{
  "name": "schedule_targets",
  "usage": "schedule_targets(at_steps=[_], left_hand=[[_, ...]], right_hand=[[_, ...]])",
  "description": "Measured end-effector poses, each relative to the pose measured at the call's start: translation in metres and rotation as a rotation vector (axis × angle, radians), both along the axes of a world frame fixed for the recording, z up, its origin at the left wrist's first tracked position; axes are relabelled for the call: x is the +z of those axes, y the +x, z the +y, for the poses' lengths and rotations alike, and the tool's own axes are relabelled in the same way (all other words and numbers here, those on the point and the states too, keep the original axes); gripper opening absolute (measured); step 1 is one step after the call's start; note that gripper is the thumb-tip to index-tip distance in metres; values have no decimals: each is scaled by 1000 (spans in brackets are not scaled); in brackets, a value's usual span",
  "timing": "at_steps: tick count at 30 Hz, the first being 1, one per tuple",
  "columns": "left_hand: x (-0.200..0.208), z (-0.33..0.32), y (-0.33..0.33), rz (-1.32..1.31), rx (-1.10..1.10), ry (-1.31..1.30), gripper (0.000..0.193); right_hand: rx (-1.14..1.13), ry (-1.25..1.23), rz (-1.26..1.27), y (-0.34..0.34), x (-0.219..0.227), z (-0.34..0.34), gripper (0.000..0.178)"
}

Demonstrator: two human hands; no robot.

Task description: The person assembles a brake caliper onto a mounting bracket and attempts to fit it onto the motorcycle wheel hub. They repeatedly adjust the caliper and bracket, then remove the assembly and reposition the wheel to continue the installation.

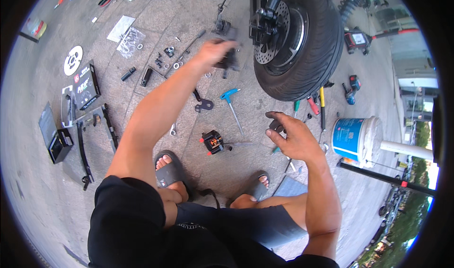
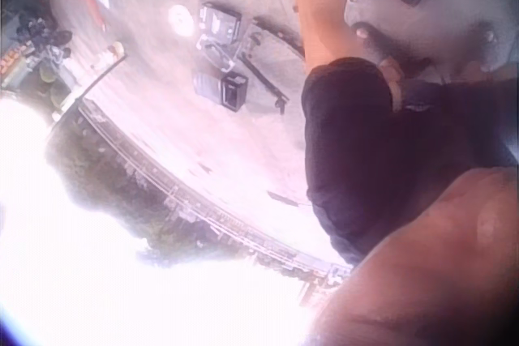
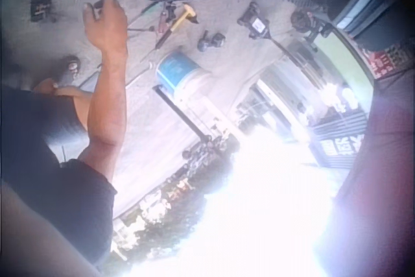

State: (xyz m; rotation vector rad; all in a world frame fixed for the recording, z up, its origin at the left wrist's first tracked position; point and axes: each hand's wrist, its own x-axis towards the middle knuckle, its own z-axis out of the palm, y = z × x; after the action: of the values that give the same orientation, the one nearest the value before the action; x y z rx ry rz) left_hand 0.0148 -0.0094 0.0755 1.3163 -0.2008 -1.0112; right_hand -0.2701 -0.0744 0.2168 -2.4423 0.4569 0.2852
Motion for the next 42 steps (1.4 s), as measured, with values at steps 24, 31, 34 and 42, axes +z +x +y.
schedule_targets(at_steps=[24,31,34,42], left_hand=[[29,-55,-20,292,10,-92,36],[32,-52,-16,246,-69,-70,31],[32,-41,-11,343,-103,-94,31],[17,-19,6,110,-516,-14,38]], right_hand=[[-624,60,-203,116,-87,-10,30],[-895,729,-253,120,-104,-24,20],[-833,823,-198,114,-101,-27,22],[-756,271,-383,99,-84,-11,23]])
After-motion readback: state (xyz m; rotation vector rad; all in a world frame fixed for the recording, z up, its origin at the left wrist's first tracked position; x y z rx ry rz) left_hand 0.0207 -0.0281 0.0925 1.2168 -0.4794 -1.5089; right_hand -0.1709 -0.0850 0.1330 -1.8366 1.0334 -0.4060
